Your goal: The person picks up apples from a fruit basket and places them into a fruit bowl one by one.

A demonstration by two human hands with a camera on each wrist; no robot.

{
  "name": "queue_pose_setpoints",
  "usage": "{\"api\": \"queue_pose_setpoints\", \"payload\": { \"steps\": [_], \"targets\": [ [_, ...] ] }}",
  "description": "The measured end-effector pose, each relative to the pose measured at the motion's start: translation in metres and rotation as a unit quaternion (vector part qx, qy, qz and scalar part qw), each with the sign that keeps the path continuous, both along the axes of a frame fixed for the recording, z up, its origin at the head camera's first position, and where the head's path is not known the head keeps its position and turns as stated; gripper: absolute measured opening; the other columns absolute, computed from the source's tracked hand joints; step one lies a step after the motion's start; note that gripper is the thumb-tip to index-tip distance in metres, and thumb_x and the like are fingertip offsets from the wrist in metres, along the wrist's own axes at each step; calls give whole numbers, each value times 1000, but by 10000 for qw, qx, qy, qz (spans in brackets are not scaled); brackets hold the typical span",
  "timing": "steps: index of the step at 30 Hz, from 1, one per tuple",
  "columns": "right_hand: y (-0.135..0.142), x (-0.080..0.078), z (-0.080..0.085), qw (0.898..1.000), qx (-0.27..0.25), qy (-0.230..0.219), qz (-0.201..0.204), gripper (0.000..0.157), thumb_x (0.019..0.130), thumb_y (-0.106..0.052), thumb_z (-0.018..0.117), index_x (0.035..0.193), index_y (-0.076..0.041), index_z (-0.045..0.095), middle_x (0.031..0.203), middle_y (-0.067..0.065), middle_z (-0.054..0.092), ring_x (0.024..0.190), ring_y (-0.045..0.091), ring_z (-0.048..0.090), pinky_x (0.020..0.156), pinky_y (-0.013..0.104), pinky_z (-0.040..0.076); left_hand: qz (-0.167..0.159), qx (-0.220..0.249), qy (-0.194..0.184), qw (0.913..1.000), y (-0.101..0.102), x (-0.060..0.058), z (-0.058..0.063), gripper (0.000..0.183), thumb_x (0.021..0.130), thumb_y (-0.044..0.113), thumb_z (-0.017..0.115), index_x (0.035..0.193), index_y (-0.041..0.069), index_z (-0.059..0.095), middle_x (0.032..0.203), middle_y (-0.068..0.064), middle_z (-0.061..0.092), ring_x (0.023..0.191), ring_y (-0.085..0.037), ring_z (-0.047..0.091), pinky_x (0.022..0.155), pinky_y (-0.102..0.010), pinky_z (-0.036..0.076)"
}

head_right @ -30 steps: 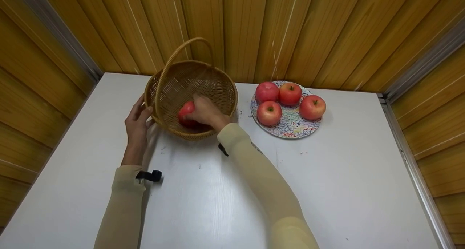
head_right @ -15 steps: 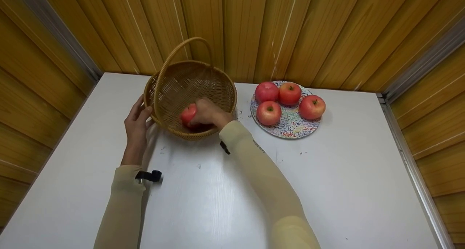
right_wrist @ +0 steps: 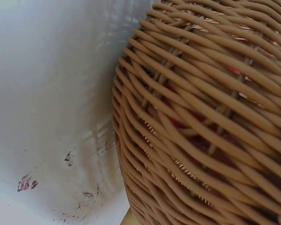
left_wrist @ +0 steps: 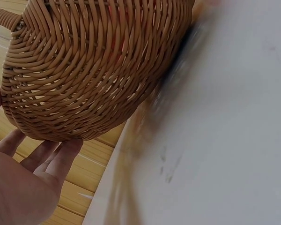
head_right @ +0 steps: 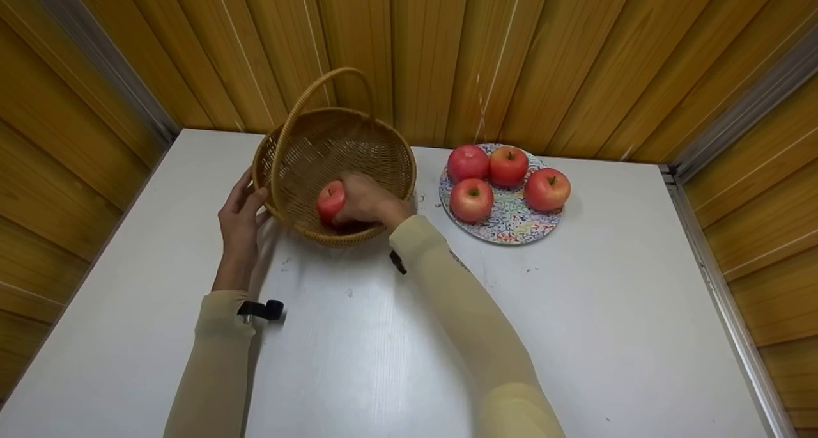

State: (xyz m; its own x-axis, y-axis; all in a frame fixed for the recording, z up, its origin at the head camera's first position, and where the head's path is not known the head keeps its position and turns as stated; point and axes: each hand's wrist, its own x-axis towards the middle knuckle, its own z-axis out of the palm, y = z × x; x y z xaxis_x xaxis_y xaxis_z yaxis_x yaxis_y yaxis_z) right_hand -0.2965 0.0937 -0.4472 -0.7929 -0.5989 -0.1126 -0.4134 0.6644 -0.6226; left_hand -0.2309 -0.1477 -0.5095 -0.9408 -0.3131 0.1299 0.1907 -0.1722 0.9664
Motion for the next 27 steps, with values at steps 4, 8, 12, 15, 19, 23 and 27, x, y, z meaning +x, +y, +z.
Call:
{"api": "queue_pose_setpoints", "payload": {
  "steps": [4, 8, 12, 15, 19, 23, 27],
  "targets": [
    [2, 3, 3, 9998, -124, 148, -22, 77, 83, -22, 90, 146, 1, 51, 135, 18, 60, 123, 32, 58, 107, 44, 50, 54, -106, -19, 9999, 0, 0, -1, 53, 106, 18, 65, 158, 22, 54, 150, -10, 58, 134, -35, 59, 103, -50, 55],
    [5, 6, 6, 9992, -284, 267, -113, 81, 84, -21, 90, 151, -1, 49, 141, 17, 57, 129, 32, 55, 111, 45, 47, 69, -133, -46, 9999, 0, 1, -1, 52, 106, 20, 65, 157, 24, 55, 148, -5, 60, 135, -32, 59, 103, -47, 56],
    [8, 10, 9, 9977, -504, 406, -194, 82, 84, -19, 90, 152, -2, 49, 142, 16, 56, 130, 31, 54, 111, 46, 47, 61, -87, -20, 9999, 0, 1, -2, 52, 106, 20, 65, 157, 24, 55, 148, -5, 59, 136, -33, 58, 104, -48, 55],
    [10, 15, 11, 9957, -705, 547, -227, 83, 84, -18, 89, 154, -1, 48, 143, 16, 55, 130, 31, 54, 111, 46, 47, 85, -72, -34, 9999, -1, 1, -3, 52, 106, 20, 66, 157, 23, 55, 148, -5, 59, 135, -32, 59, 104, -48, 55],
    [14, 21, 14, 9913, -1020, 739, -377, 86, 84, -19, 88, 157, -3, 45, 148, 15, 53, 133, 29, 52, 113, 46, 45, 95, -105, -109, 9998, -2, 2, -2, 53, 106, 21, 67, 157, 23, 54, 149, -8, 59, 134, -31, 60, 103, -47, 55],
    [18, 27, 16, 9840, -1328, 1035, -590, 87, 84, -19, 88, 158, -3, 44, 150, 15, 52, 135, 29, 52, 115, 47, 43, 48, -77, -163, 9998, -2, 1, -1, 55, 107, 20, 65, 160, 21, 50, 153, -13, 55, 136, -33, 58, 105, -49, 54],
    [21, 31, 16, 9754, -1630, 1315, -685, 88, 83, -18, 88, 157, 0, 45, 150, 18, 52, 136, 30, 53, 116, 47, 42, 14, 19, -212, 9998, -2, 2, 2, 56, 107, 16, 63, 162, 17, 47, 156, -18, 52, 138, -37, 56, 107, -54, 51]
  ]
}}
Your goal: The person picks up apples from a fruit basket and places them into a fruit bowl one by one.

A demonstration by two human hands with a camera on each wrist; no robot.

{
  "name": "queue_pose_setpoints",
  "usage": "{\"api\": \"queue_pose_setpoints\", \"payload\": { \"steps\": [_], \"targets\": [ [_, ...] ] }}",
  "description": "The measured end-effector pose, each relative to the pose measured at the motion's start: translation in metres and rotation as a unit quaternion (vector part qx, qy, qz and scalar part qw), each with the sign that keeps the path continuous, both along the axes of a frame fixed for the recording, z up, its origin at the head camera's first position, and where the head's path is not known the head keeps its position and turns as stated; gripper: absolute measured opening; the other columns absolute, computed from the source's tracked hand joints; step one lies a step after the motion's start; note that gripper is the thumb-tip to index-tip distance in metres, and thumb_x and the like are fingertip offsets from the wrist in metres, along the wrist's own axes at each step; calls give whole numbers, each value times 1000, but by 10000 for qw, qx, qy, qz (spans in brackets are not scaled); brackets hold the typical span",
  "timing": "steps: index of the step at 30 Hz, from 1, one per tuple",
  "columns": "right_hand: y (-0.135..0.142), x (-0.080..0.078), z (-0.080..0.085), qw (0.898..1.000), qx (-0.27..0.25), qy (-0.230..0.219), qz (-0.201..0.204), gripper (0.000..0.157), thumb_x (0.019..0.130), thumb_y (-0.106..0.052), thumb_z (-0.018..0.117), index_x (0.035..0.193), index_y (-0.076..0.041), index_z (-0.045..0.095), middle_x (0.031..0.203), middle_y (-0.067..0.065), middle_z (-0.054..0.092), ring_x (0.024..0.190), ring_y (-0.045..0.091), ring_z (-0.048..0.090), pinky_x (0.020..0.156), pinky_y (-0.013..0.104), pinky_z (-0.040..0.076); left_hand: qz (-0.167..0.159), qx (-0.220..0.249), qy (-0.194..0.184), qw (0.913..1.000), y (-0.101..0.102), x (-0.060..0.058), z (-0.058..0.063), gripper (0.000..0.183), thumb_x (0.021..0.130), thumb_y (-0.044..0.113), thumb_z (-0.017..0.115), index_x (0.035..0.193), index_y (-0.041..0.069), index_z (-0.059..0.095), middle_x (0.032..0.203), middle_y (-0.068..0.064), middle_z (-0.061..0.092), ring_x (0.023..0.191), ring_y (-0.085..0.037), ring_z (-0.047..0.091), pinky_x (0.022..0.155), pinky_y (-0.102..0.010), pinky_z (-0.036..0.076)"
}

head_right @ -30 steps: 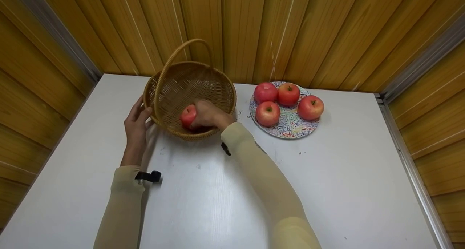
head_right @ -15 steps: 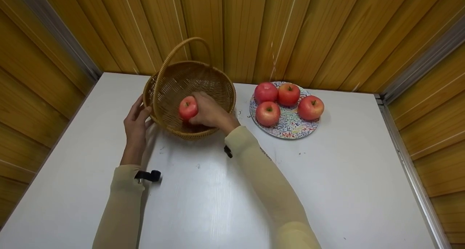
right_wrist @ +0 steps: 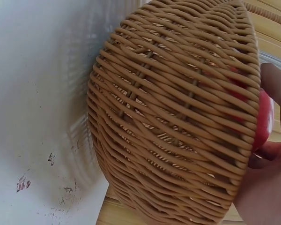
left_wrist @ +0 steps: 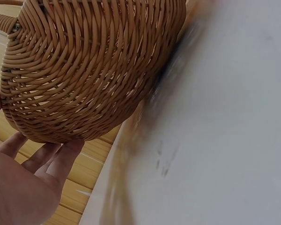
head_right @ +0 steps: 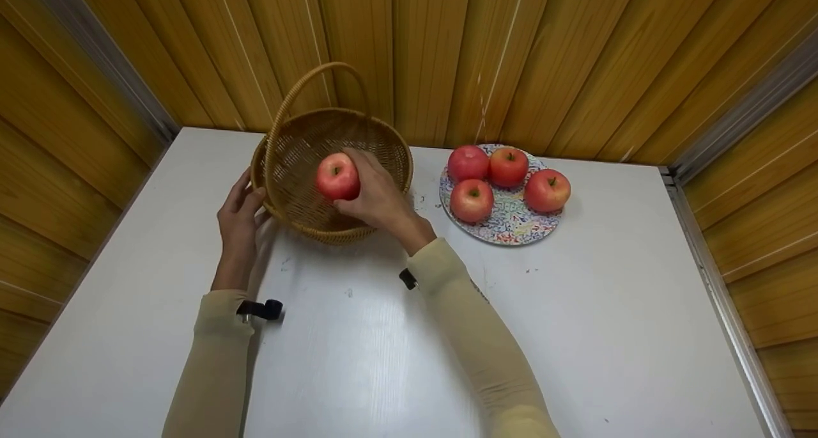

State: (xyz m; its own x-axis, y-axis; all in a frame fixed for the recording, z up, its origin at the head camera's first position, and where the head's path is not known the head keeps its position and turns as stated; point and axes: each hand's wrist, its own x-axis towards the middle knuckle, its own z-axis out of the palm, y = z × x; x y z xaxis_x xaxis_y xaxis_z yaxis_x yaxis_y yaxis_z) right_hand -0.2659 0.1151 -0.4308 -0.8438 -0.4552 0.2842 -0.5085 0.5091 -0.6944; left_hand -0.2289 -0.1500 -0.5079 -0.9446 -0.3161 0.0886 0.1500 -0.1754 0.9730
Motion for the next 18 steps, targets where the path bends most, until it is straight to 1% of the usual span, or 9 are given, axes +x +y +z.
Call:
{"api": "queue_pose_setpoints", "payload": {
  "steps": [2, 5, 9, 12, 18],
  "targets": [
    [2, 2, 0, 9999, -145, 89, -13, 88, 83, -17, 89, 157, 0, 45, 150, 18, 52, 135, 29, 53, 116, 45, 42, -10, 49, -11, 10000, 1, 3, 4, 57, 107, 15, 63, 161, 14, 47, 155, -22, 52, 137, -41, 56, 107, -57, 50],
    [4, 5, 1, 9993, -321, 160, -60, 88, 83, -16, 89, 157, 1, 45, 151, 19, 52, 135, 29, 52, 115, 45, 43, -37, 68, -18, 10000, 3, 9, 14, 57, 106, 14, 63, 161, 11, 47, 153, -26, 51, 135, -43, 56, 107, -59, 49],
    [8, 10, 3, 9984, -475, 233, -179, 89, 83, -16, 90, 157, 2, 45, 149, 18, 53, 134, 28, 53, 115, 46, 43, -48, -7, -34, 10000, 5, 16, 24, 58, 106, 15, 63, 161, 10, 46, 152, -26, 52, 134, -41, 58, 106, -56, 50],
    [11, 14, 3, 9973, -585, 327, -288, 89, 84, -17, 90, 158, 1, 44, 149, 17, 53, 133, 28, 54, 114, 47, 44, -49, -47, -48, 10000, 5, 16, 25, 58, 106, 16, 62, 162, 10, 45, 152, -25, 53, 134, -40, 58, 106, -53, 51],
    [21, 23, 3, 9934, -885, 549, -478, 89, 85, -16, 90, 159, 0, 43, 152, 17, 52, 135, 25, 54, 115, 44, 45, -46, 55, -21, 10000, 4, 15, 24, 57, 106, 15, 63, 161, 10, 47, 153, -26, 52, 135, -42, 57, 107, -55, 50]
  ]
}}
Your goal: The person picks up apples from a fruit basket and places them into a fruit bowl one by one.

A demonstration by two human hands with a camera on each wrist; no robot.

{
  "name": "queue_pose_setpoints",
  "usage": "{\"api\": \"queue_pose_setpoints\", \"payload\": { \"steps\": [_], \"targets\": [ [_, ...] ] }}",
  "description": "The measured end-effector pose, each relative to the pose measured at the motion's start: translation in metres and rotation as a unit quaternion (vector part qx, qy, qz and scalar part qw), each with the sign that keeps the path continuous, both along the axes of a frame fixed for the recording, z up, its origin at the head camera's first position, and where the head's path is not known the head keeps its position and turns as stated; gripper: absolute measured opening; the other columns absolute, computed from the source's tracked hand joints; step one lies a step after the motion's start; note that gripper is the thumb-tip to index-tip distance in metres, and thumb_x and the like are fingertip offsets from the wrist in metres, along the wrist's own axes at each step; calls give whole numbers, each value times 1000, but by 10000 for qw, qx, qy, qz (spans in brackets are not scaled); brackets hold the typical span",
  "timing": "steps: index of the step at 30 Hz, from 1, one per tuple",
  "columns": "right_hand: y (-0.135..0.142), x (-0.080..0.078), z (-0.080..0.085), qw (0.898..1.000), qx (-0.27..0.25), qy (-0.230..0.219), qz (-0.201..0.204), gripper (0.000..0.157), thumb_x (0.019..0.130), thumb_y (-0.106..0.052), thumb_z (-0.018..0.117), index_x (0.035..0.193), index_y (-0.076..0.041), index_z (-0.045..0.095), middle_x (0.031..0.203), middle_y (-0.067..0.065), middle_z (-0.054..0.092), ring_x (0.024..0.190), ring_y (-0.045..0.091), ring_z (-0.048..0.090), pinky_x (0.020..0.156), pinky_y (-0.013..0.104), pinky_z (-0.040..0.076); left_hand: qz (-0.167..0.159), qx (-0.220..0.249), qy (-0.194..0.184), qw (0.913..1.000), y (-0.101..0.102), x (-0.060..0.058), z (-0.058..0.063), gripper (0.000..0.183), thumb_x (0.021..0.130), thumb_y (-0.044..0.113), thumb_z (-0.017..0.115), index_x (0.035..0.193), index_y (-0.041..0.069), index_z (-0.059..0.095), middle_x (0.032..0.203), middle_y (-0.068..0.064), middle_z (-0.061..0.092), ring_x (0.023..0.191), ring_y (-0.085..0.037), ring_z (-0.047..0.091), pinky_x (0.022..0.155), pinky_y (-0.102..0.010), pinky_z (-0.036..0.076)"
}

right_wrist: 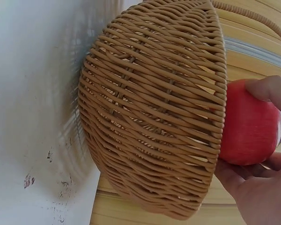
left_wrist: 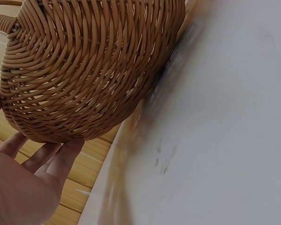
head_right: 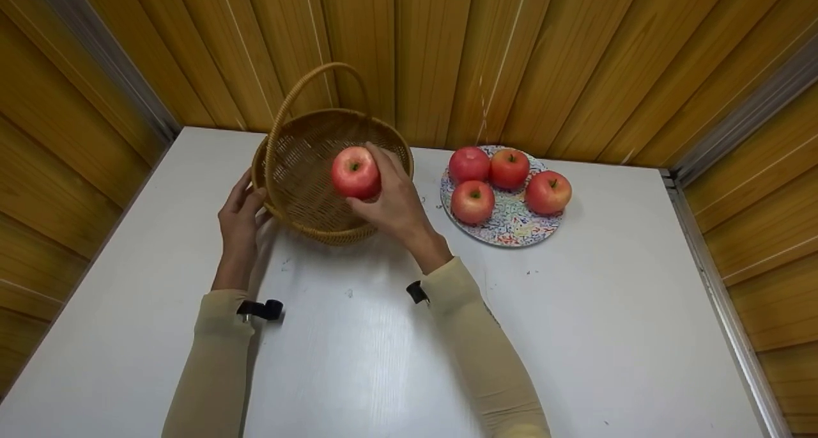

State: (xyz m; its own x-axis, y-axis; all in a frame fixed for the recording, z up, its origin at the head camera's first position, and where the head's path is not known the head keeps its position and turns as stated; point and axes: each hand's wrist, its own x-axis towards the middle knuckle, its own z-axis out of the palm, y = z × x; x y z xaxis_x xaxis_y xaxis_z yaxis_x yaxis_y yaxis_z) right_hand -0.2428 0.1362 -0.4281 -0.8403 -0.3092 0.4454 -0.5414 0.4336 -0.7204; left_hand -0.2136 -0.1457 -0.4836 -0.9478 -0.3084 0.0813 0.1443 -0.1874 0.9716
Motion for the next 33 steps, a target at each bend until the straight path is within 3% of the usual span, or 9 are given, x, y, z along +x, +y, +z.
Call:
{"api": "queue_pose_setpoints", "payload": {
  "steps": [19, 33],
  "targets": [
    [38, 23, -12, 9945, -656, 10, -817, 89, 84, -12, 91, 158, 2, 43, 156, 18, 50, 137, 28, 52, 113, 49, 48, 50, -107, -37, 9999, 1, -1, 0, 56, 107, 13, 62, 160, 10, 48, 152, -26, 52, 135, -43, 56, 106, -56, 51],
    [60, 27, -18, 9884, -902, -149, -1208, 91, 84, -6, 91, 160, 2, 40, 157, 17, 49, 140, 28, 50, 113, 50, 46, 21, -59, -49, 10000, 0, -2, -1, 56, 107, 13, 62, 161, 10, 47, 152, -26, 52, 134, -44, 56, 106, -57, 50]
  ]
}}
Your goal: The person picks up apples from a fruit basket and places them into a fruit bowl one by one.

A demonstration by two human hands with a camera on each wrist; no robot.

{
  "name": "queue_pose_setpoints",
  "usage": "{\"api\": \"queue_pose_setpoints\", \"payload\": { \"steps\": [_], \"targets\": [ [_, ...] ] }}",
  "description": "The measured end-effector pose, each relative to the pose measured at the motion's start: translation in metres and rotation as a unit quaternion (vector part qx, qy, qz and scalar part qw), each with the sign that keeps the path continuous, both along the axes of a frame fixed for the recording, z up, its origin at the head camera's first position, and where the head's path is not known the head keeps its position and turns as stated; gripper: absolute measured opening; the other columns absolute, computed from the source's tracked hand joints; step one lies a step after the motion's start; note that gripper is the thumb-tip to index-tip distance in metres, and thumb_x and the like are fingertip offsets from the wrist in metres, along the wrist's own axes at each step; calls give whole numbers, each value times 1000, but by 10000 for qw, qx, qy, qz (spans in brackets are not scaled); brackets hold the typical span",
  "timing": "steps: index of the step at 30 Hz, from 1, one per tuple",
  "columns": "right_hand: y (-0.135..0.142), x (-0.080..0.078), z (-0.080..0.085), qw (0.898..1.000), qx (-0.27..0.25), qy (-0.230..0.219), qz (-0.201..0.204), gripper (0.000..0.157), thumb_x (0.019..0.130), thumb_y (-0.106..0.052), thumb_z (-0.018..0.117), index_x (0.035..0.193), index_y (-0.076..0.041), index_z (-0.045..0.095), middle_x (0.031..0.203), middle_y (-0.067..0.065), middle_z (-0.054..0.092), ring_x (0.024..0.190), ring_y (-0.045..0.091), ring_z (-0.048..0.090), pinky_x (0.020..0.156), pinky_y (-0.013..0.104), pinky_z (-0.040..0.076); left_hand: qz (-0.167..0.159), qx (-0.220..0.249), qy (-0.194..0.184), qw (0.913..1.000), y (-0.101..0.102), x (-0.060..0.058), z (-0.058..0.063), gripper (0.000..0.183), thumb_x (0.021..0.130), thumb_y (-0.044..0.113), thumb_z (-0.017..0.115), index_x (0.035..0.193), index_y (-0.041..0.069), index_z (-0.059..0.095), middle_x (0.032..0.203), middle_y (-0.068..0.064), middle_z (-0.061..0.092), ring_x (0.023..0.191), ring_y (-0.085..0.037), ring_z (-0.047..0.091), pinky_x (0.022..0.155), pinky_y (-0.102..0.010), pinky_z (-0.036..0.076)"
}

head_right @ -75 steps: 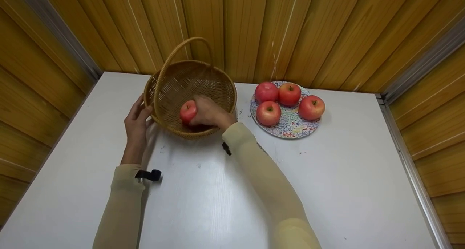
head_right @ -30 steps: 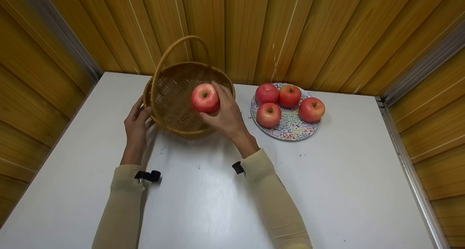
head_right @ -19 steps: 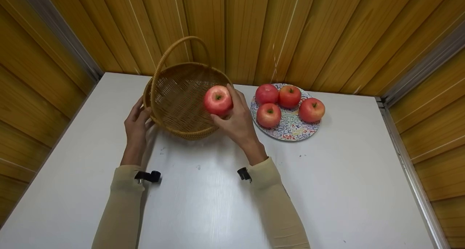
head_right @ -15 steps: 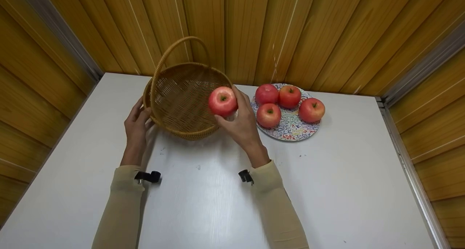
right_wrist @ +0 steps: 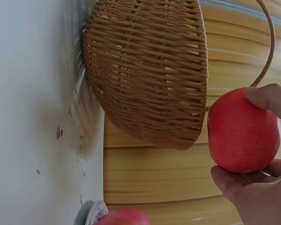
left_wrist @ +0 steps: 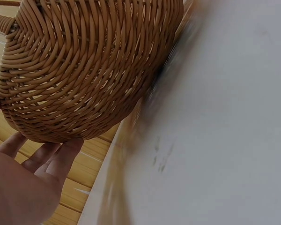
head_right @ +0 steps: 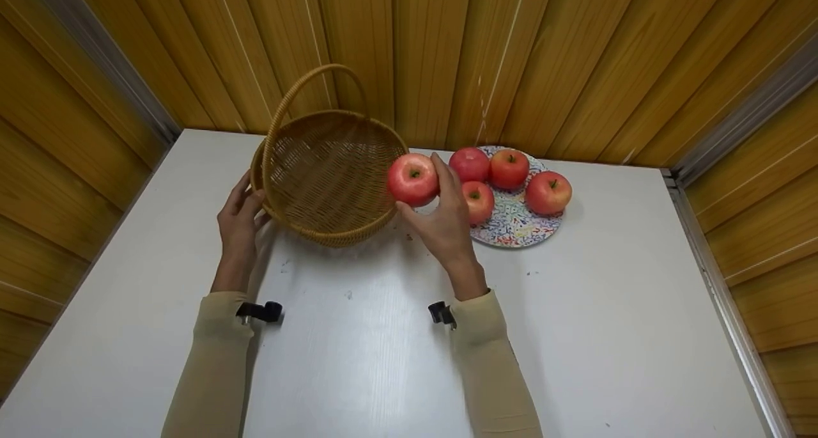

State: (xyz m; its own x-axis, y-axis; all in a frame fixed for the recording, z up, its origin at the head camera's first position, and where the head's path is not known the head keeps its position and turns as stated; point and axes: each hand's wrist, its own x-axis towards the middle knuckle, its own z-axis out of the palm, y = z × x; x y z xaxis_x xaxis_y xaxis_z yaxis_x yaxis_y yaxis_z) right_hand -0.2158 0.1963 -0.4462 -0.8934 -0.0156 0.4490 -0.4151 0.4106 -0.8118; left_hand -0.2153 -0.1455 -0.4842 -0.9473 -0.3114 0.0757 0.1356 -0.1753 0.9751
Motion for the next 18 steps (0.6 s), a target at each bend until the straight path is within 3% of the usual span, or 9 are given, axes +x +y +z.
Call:
{"api": "queue_pose_setpoints", "payload": {
  "steps": [9, 14, 18],
  "targets": [
    [21, -4, 2, 9988, -115, -107, -466, 87, 85, -9, 91, 159, -3, 44, 154, 11, 53, 138, 24, 50, 113, 49, 48, 46, 167, 146, 9997, -5, -14, -25, 55, 107, 14, 63, 160, 15, 49, 153, -24, 52, 135, -43, 56, 107, -59, 49],
    [36, -3, 4, 9964, -175, -307, -766, 89, 87, -13, 89, 161, -5, 42, 156, 11, 51, 140, 24, 48, 115, 47, 46, 112, -89, 81, 9999, -5, -14, -29, 54, 107, 20, 64, 160, 21, 50, 151, -16, 56, 132, -31, 60, 106, -52, 52],
    [49, -2, 6, 9937, -340, -508, -935, 91, 88, -15, 89, 163, -8, 39, 156, 7, 49, 141, 23, 47, 115, 42, 46, 78, -126, 93, 9998, -5, -13, -30, 55, 107, 23, 64, 160, 22, 50, 151, -15, 57, 131, -29, 61, 106, -51, 52]
  ]
}}
